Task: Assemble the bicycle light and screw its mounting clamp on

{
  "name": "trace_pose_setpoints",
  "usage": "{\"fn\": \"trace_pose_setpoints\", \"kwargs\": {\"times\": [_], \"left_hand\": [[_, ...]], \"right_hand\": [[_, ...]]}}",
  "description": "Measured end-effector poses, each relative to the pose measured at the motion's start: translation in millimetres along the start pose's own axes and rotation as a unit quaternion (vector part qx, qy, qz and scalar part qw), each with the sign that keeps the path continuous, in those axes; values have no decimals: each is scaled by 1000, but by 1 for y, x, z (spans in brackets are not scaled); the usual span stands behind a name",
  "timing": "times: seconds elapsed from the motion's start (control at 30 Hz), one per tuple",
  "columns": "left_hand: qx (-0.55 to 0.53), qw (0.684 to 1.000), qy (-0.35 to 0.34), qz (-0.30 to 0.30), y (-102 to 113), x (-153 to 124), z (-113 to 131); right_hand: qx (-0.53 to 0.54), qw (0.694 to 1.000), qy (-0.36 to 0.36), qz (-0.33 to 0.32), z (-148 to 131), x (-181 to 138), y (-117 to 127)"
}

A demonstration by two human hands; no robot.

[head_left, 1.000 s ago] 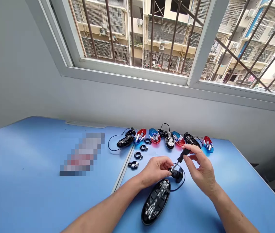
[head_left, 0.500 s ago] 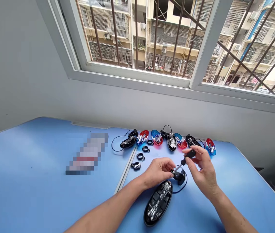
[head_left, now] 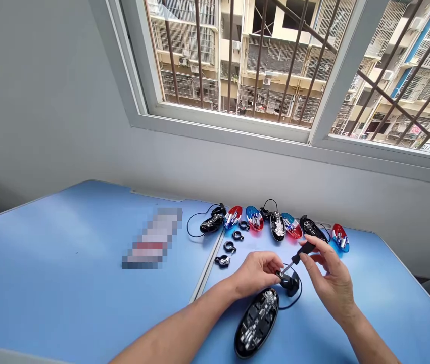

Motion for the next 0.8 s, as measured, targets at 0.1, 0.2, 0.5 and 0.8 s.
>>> {"fn": "trace_pose_setpoints", "kwargs": {"times": [0.1,0.2,0.5,0.8], "left_hand": [[-2,1000,2,0,1,0,0],[-4,1000,3,0,1,0,-1],[-8,1000,6,7,3,1,-1],[-14,1000,12,5,1,1,-4]], "right_hand": [[2,1000,15,-15,-5,-2,-3],[13,999,33,-20,-9,-2,-4],[16,1000,12,-24,0,-2,-6],[20,1000,14,14,-1,3,-6]]}}
Point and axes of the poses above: each hand's wrist, its own x-axis towards the middle knuckle, its own y-axis out of the back of the hand, z = x × y, the point moved 8 cm from there along x, towards the middle knuckle, and after that the axes turned 5 degrees about -x, right-handed, at the moved point
